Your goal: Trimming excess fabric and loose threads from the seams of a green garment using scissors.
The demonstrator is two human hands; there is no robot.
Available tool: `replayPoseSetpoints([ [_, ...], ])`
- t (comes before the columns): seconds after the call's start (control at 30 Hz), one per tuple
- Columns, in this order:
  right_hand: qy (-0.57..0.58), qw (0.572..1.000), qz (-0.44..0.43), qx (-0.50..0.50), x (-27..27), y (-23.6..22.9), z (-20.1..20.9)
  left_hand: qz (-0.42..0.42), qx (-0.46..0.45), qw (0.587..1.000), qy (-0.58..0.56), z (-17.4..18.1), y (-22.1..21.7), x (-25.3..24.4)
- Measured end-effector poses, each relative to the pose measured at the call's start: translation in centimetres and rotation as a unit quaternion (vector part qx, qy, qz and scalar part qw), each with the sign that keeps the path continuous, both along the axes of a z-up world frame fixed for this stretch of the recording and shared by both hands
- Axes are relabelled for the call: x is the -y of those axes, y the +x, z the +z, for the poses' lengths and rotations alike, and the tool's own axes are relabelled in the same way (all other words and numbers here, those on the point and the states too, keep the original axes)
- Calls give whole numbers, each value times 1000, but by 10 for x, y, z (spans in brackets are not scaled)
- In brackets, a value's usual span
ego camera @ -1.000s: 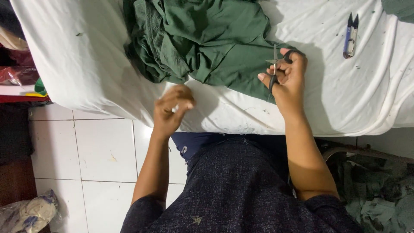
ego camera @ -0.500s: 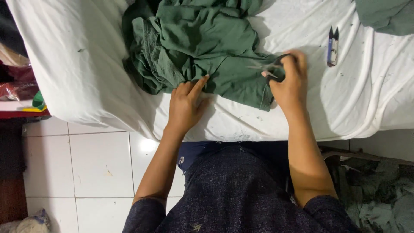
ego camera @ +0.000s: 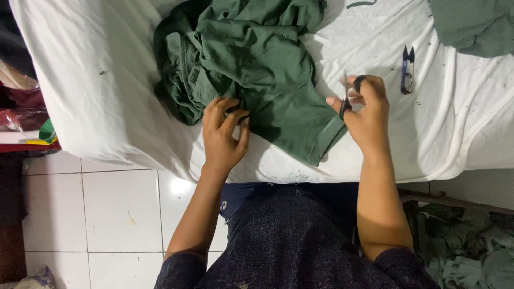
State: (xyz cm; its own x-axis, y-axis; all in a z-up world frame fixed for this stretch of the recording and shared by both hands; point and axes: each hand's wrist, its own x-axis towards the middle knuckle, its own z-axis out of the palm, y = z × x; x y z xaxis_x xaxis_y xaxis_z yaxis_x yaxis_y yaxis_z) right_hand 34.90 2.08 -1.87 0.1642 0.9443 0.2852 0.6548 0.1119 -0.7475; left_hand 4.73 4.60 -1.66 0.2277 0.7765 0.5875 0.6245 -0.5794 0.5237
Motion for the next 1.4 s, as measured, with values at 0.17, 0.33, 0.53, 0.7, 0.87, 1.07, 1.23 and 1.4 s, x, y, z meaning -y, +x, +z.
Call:
replayPoseSetpoints([
  [0.17, 82, 983, -36, -160, -50, -22, -15, -113, 3, 993, 22, -2, 31, -28],
  [0.33, 88, 978, -10, -189, -112, -64, -17, -102, -78, 992, -17, -30, 31, -33],
  [0.53, 48, 993, -102, -20, -163, -84, -61, -94, -56, 994, 8, -26, 32, -33],
  [0.7, 83, 957, -90, -261, -167, -75, -87, -90, -51, 995, -2, -29, 32, -32],
  [0.87, 181, 857, -65, -479, -151, -67, -63, -83, -53, 995, -6, -30, 33, -32],
  [1.07, 195, 822, -153, -513, -125, -37, -75, -88, -39, 995, -8, -29, 32, -32],
  [1.23, 127, 863, -38, -487, -43, -17, -14, -79, -23, 997, -9, -35, 34, -32],
  [1.4, -232, 847, 199, -435, 49, 21, -3, -74, 6, 997, -11, -42, 34, -32],
])
